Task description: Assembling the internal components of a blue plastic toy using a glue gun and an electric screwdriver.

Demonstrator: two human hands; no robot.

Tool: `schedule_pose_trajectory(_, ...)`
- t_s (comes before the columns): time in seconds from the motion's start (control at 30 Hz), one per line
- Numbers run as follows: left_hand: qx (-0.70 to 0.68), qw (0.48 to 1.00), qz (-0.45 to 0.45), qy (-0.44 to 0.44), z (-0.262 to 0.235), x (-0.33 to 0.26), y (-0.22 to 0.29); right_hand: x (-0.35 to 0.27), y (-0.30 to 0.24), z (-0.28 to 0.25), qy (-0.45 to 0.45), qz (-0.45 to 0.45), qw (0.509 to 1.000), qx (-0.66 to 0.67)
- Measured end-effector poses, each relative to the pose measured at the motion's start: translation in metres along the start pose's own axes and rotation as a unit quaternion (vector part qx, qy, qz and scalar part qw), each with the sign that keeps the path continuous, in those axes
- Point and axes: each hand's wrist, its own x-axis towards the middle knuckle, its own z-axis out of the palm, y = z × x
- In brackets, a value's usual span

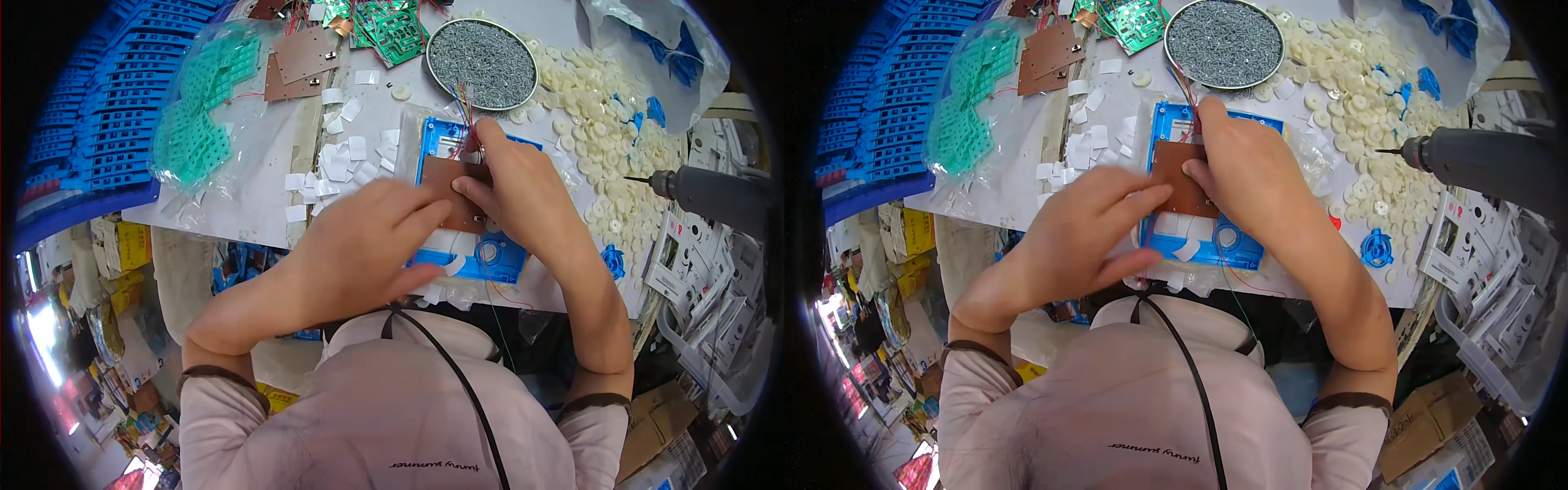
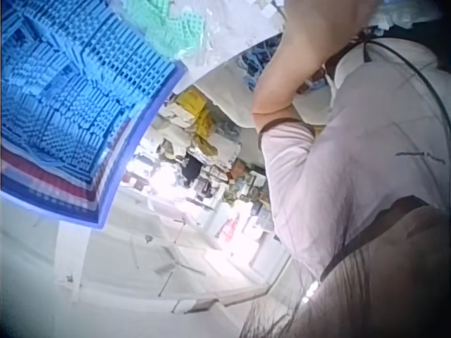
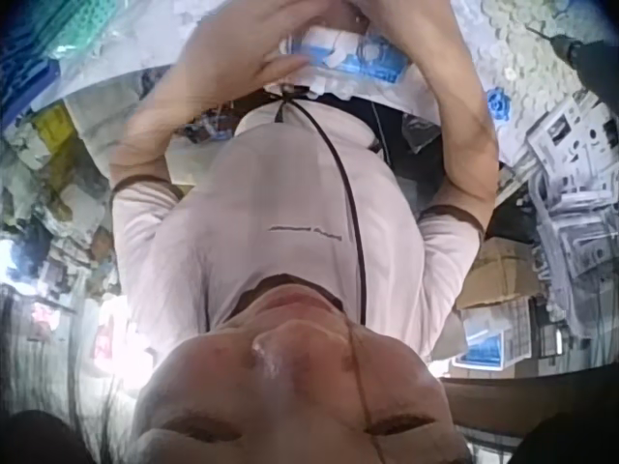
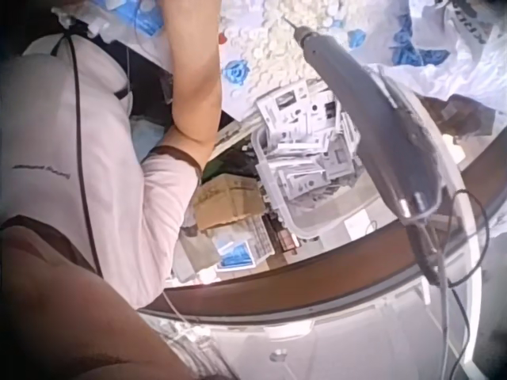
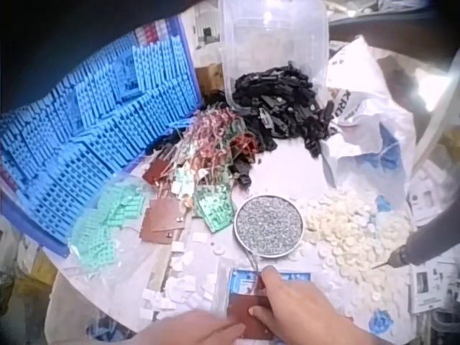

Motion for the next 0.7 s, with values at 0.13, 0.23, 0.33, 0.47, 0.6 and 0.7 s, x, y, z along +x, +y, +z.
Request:
schedule_pose_trajectory(0.13,0.161,0.980,0.061,0.096,0.035,0.000,-0.008,0.002,-0.010,-0.006,-0.023,0.053,0.998,-0.037)
schedule_pose_trajectory(0.23,0.185,0.977,0.071,0.082,0.035,0.001,-0.008,0.000,-0.020,-0.013,0.026,0.057,0.994,-0.090)
schedule_pose_trajectory(0.33,0.191,0.976,0.072,0.075,0.034,0.000,-0.009,-0.023,-0.021,-0.016,0.115,-0.020,0.989,-0.095)
schedule_pose_trajectory(0.47,0.181,0.977,0.079,0.086,0.037,0.002,-0.010,-0.065,-0.019,0.003,0.040,-0.122,0.984,-0.127)
schedule_pose_trajectory(0.6,0.186,0.977,0.076,0.069,0.036,0.001,-0.009,-0.076,-0.022,0.017,-0.017,-0.107,0.985,-0.138)
schedule_pose_trajectory(0.7,0.161,0.983,0.078,0.032,0.027,0.006,-0.008,-0.070,-0.024,0.015,-0.022,-0.120,0.982,-0.147)
